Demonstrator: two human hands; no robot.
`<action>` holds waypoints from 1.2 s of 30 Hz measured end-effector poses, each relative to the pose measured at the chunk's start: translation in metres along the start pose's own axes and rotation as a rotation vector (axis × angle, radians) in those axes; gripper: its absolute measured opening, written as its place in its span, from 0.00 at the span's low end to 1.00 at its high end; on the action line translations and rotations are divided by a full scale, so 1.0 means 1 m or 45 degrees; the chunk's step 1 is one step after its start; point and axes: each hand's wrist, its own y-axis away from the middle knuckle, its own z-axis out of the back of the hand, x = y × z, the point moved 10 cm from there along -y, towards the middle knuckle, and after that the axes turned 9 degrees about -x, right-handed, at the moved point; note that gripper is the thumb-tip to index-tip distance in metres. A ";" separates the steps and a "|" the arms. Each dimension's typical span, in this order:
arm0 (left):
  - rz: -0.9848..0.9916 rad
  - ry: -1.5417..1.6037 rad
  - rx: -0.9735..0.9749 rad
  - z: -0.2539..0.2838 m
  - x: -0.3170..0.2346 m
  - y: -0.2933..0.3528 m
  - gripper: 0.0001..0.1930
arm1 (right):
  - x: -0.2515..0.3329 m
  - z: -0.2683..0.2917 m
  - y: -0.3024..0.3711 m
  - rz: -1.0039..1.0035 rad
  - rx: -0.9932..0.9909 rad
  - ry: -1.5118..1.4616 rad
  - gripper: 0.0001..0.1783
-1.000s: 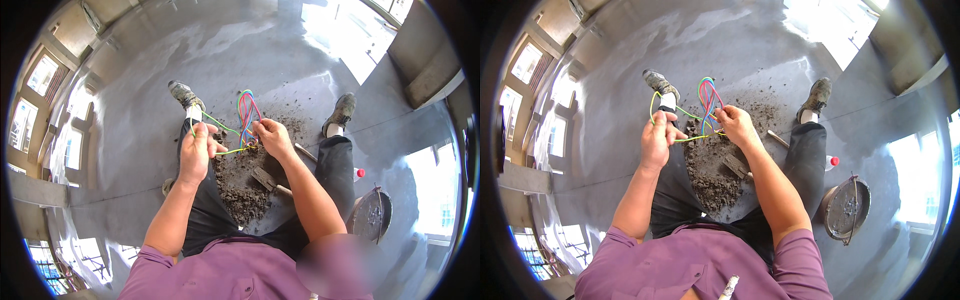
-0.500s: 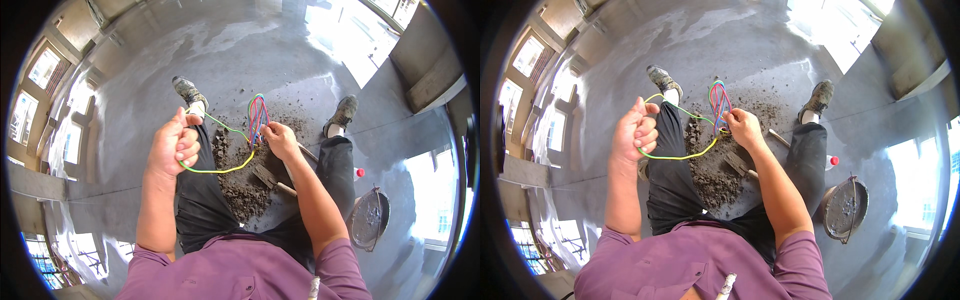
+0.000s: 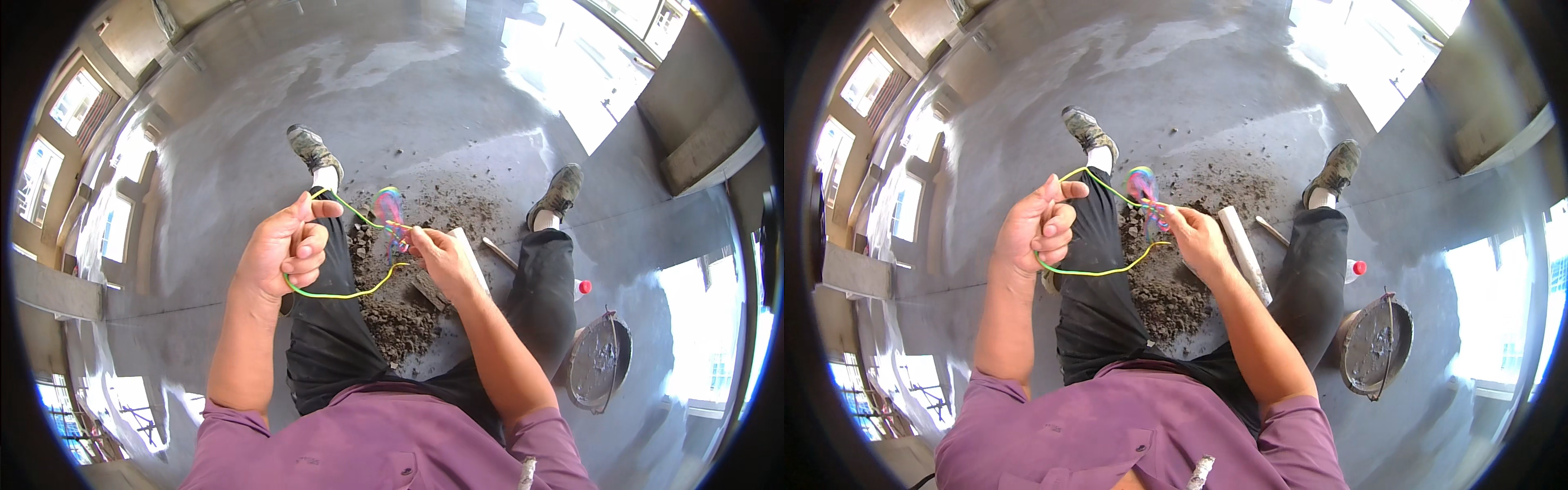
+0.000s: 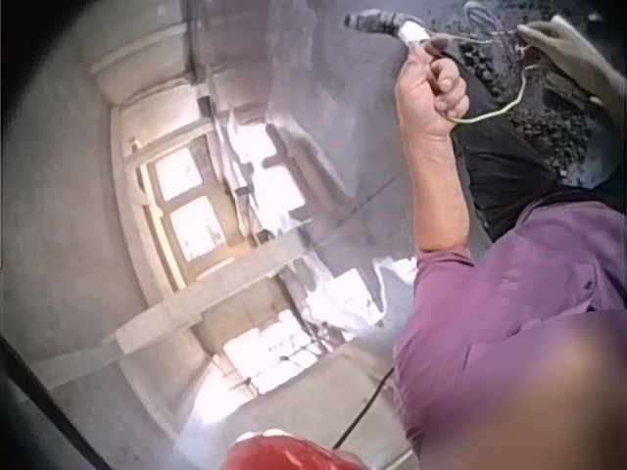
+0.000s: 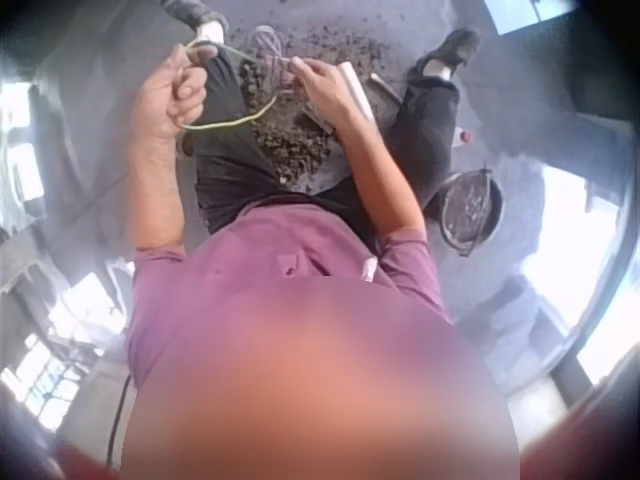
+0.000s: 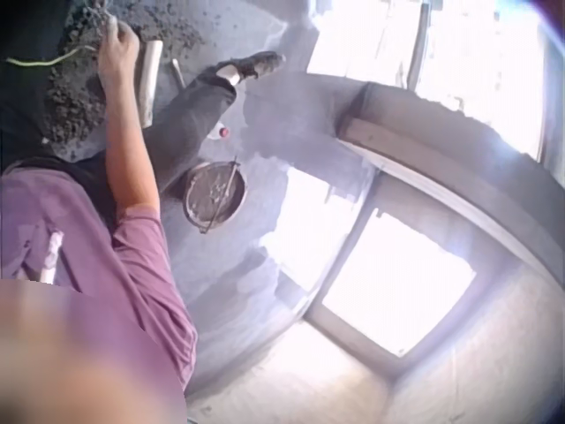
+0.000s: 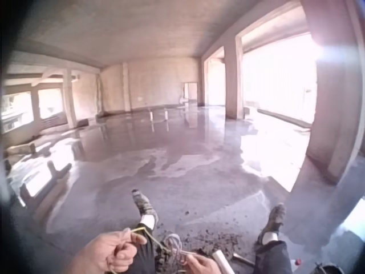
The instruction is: The person uses a hammer and chisel to break away concrete around a white PVC pipe protruding from the floor. After loosening the pipe, they pull it out, revealing a bundle of colored electrical wires. The person then uses a trowel to clear debris from the hole and organizes the wires.
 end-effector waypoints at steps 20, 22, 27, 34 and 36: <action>-0.124 0.020 -0.232 0.049 0.003 0.009 0.21 | -0.039 -0.014 0.062 0.111 0.014 0.651 0.31; -0.147 0.041 -0.301 0.057 0.004 0.011 0.20 | -0.032 -0.003 0.076 0.146 -0.113 0.601 0.29; -0.409 0.316 -0.216 0.042 -0.004 0.022 0.24 | -0.052 0.005 0.085 0.124 -0.067 0.085 0.14; -0.403 -0.280 -0.195 -0.012 0.090 0.001 0.15 | -0.061 -0.010 0.060 0.289 0.012 -0.379 0.18; -0.529 -0.372 -0.290 -0.018 0.085 0.005 0.14 | -0.042 -0.011 0.066 0.445 -0.089 -0.055 0.24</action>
